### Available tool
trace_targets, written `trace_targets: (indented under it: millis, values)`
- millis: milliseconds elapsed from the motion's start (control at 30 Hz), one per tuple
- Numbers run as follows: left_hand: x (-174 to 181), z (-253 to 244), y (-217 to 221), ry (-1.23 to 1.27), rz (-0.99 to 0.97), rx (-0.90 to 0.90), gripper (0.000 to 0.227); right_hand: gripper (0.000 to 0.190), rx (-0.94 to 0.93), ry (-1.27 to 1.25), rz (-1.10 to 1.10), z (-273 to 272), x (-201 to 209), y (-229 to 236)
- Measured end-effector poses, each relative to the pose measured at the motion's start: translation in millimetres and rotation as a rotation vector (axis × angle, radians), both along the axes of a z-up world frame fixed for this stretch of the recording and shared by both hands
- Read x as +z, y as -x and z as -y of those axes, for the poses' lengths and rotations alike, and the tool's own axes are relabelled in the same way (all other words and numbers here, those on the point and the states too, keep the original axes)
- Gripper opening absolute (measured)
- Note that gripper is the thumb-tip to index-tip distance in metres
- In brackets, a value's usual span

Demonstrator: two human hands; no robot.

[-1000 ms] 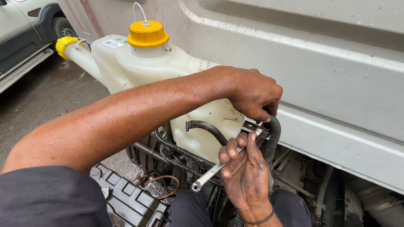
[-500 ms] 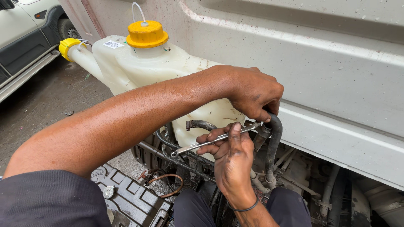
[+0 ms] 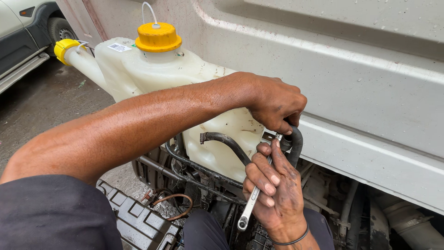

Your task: The person secures several hoses and a white plastic tank near an engine using a wrench and a screwdriver.

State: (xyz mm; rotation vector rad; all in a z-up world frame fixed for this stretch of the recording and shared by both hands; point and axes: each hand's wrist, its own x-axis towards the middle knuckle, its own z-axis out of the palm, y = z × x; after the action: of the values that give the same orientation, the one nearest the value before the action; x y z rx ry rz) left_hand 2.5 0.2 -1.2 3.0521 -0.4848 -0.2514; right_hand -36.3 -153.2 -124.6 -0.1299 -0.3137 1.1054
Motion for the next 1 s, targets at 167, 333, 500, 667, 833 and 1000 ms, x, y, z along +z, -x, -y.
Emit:
trace_targets:
  millis: [167, 333, 500, 667, 833, 1000]
  values:
    - [-2.1, -3.4, 0.5, 0.057, 0.025, 0.005, 0.028, 0.038, -0.130, 0.032, 0.006, -11.9, -21.2, 10.3]
    - [0.1, -4.2, -0.5, 0.087, -0.028, 0.091, 0.027, 0.039, -0.312, 0.195, 0.235, -23.4, -31.2, 18.5]
    - [-0.5, -3.5, -0.1, 0.086, -0.014, 0.076, 0.026, 0.041, -0.374, 0.228, 0.385, -39.3, -37.4, 6.7]
    - [-1.9, -4.9, -1.3, 0.069, -0.014, 0.068, 0.026, 0.042, -0.442, 0.261, 0.462, -57.8, -46.5, 4.4]
    - [-3.0, -5.0, 0.1, 0.091, -0.002, 0.082, 0.027, 0.037, -0.469, 0.183, 0.476, -61.4, -42.0, 8.0]
    - [-3.1, -3.9, -1.2, 0.065, -0.017, 0.096, 0.026, 0.051, -0.438, 0.251, 0.617, -58.9, -32.7, 1.9]
